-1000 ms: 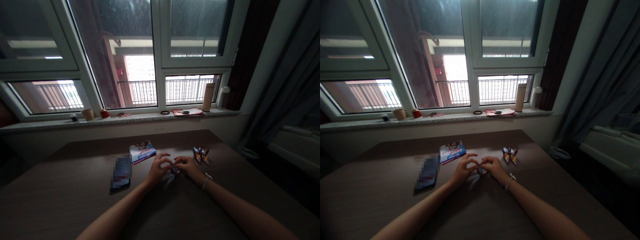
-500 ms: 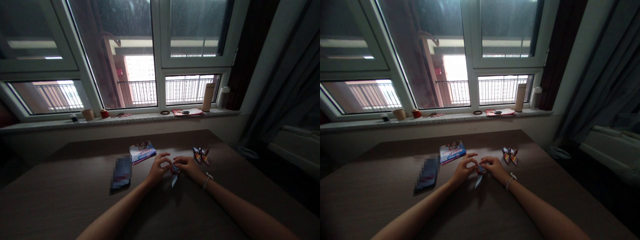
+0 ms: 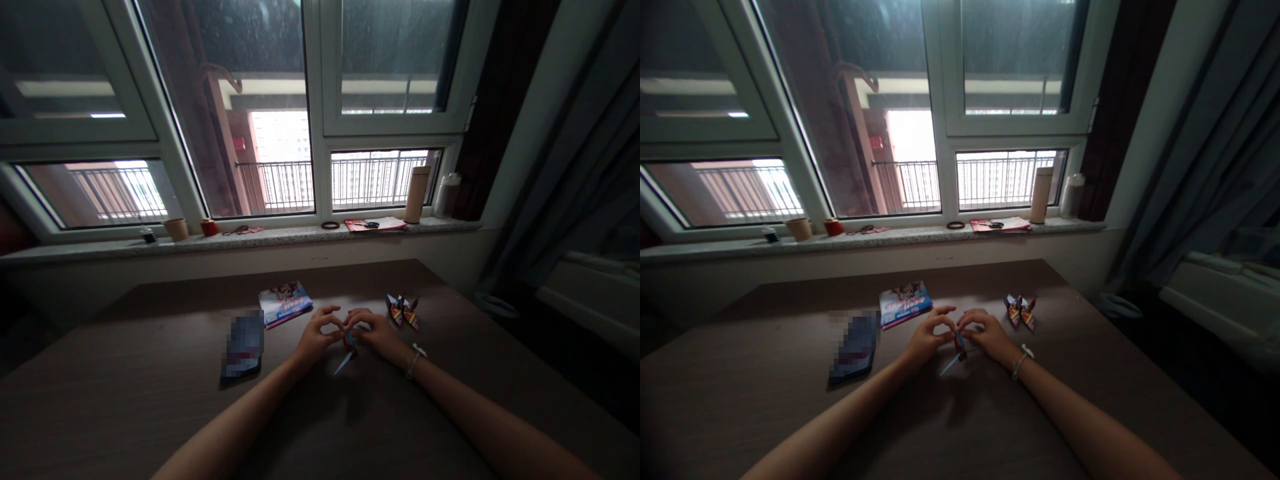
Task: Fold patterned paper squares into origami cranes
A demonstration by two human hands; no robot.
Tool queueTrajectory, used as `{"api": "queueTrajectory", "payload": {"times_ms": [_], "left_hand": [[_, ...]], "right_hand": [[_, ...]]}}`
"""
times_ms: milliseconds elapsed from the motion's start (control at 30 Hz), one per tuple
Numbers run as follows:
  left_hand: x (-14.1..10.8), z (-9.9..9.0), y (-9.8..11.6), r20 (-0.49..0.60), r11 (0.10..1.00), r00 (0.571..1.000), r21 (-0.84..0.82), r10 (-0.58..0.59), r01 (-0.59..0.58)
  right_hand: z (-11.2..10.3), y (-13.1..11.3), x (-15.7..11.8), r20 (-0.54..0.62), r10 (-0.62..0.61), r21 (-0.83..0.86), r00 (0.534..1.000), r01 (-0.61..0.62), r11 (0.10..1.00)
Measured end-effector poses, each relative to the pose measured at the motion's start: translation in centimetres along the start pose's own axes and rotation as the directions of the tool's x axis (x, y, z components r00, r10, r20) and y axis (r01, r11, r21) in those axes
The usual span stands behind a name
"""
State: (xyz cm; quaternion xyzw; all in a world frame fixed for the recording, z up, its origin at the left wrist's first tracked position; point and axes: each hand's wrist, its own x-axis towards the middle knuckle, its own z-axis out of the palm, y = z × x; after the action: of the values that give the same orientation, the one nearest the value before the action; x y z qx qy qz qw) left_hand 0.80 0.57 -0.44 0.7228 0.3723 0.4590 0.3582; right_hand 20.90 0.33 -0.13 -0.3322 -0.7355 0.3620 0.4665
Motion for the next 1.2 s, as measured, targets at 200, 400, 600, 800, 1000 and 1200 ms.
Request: {"api": "queueTrajectory", "payload": {"times_ms": [200,400,600,800,1000,1200], "left_hand": [[-0.1,0.3,-0.1,0.004,1.000,1.000,0.010,0.019,-0.019],[-0.1,0.3,0.2,-0.057,0.996,0.998,0.090,0.015,-0.010],[-0.3,0.4,0.4,-0.077,0.986,0.997,0.164,-0.020,0.033],[-0.4,0.5,0.3,-0.085,0.986,0.996,0.166,-0.016,0.030],[-0.3,0.4,0.5,-0.101,0.984,0.995,0.176,-0.015,0.033],[-0.4,0.5,0.3,-0.120,0.983,0.993,0.179,-0.008,0.029]], "right_hand": [[0.3,-0.7,-0.1,0.039,-0.053,-0.046,0.998,0.055,0.997],[0.6,-0.4,-0.2,-0.023,-0.042,-0.132,0.999,0.039,0.990],[0.4,-0.1,-0.2,-0.109,-0.095,-0.235,0.990,0.067,0.970],[0.7,-0.3,-0.3,-0.118,-0.087,-0.239,0.989,0.057,0.969],[0.7,0.3,-0.3,-0.194,0.069,-0.071,0.979,-0.085,0.994],[0.5,-0.2,-0.1,-0.099,0.083,-0.078,0.992,-0.091,0.993]]}}
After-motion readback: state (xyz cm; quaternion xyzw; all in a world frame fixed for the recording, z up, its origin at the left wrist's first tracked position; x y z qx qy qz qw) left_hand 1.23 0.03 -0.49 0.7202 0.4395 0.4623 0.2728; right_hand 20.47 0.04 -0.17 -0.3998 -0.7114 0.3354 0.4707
